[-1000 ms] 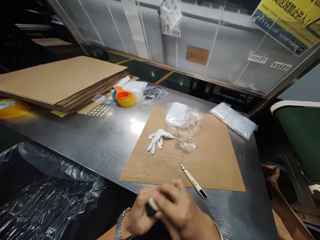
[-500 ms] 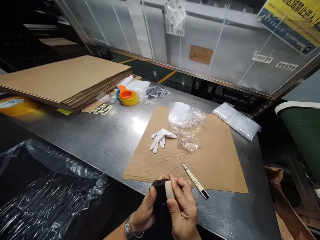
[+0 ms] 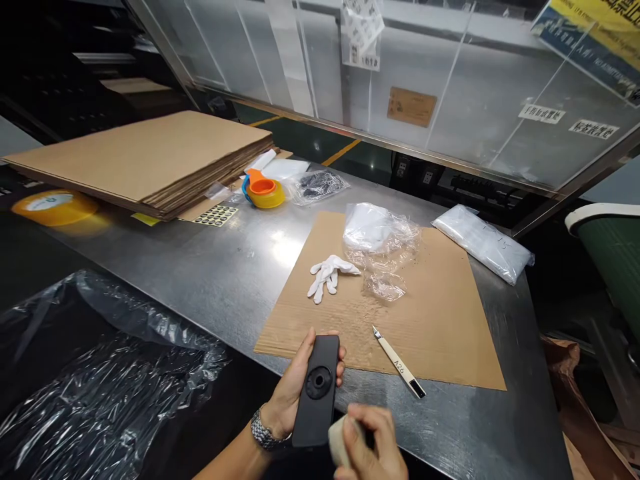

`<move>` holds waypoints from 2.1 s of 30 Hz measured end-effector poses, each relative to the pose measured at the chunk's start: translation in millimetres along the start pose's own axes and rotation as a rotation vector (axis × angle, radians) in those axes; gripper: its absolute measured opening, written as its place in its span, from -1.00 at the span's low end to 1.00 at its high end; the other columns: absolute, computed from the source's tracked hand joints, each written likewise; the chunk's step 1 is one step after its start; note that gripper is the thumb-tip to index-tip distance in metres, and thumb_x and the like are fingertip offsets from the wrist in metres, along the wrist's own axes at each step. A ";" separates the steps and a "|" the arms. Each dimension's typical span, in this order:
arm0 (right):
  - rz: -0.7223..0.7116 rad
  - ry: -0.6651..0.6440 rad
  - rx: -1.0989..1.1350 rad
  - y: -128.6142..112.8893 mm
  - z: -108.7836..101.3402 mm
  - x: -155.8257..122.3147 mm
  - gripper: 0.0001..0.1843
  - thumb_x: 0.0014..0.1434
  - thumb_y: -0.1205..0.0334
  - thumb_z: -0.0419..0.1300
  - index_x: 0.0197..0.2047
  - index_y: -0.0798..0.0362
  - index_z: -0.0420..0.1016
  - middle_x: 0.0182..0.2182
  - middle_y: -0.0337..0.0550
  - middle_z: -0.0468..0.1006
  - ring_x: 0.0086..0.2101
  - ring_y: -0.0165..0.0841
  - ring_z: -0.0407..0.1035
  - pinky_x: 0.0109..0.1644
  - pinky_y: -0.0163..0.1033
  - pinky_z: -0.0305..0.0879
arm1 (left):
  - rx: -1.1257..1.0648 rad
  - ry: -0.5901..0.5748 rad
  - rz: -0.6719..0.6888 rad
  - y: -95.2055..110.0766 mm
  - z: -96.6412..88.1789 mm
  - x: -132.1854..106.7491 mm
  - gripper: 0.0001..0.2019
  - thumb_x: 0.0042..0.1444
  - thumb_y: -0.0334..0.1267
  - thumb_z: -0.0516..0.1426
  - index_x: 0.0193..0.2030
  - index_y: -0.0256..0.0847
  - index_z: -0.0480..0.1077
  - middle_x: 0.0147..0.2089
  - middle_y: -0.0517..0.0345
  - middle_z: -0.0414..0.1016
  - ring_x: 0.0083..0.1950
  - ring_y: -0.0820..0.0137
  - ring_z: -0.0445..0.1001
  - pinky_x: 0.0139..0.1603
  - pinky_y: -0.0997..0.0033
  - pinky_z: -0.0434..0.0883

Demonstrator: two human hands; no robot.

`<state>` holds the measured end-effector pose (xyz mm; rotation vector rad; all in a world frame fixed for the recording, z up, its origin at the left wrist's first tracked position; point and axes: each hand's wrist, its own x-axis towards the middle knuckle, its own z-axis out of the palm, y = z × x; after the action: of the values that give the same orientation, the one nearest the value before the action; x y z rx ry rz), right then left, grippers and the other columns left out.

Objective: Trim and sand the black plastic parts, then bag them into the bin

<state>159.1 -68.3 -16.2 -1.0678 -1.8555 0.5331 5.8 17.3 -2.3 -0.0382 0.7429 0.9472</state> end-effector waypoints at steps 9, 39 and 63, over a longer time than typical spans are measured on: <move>-0.093 -0.152 -0.071 -0.9 -8.4 62.5 -0.47 0.18 0.46 0.03 0.20 -0.06 0.20 -0.13 0.00 0.33 -0.14 -0.25 0.27 -0.13 -0.03 0.34 | 0.022 -0.042 -0.146 -24.4 -0.4 -23.8 -0.50 0.14 0.03 0.00 0.10 -0.25 0.32 -0.23 0.04 0.55 -0.20 0.28 0.50 -0.14 0.35 0.35; -0.237 -0.294 0.154 -25.3 -4.1 31.6 -0.56 0.23 0.29 -0.01 0.18 0.10 0.17 -0.16 0.00 0.18 -0.19 -0.25 0.18 -0.24 -0.12 0.35 | -0.233 0.017 -0.262 -13.6 -8.1 -1.5 -0.69 0.06 0.03 0.07 -0.42 -0.19 0.22 -0.59 0.31 0.20 -0.61 0.54 0.21 -0.58 0.58 0.16; 0.277 0.042 -0.502 106.9 -52.0 46.2 -0.63 0.17 0.04 0.04 -0.05 0.07 0.40 -0.17 0.07 0.34 -0.09 -0.08 0.19 -0.02 0.14 0.16 | 0.585 -0.125 0.018 -25.1 -18.8 -64.8 -0.68 -0.09 -0.21 0.28 -0.16 -0.19 0.38 -0.29 0.16 0.37 -0.36 0.42 0.41 -0.26 0.36 0.34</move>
<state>242.4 24.3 -43.7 -1.6700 -1.8607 0.1941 -9.2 -51.0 14.8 0.5363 0.8795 0.7127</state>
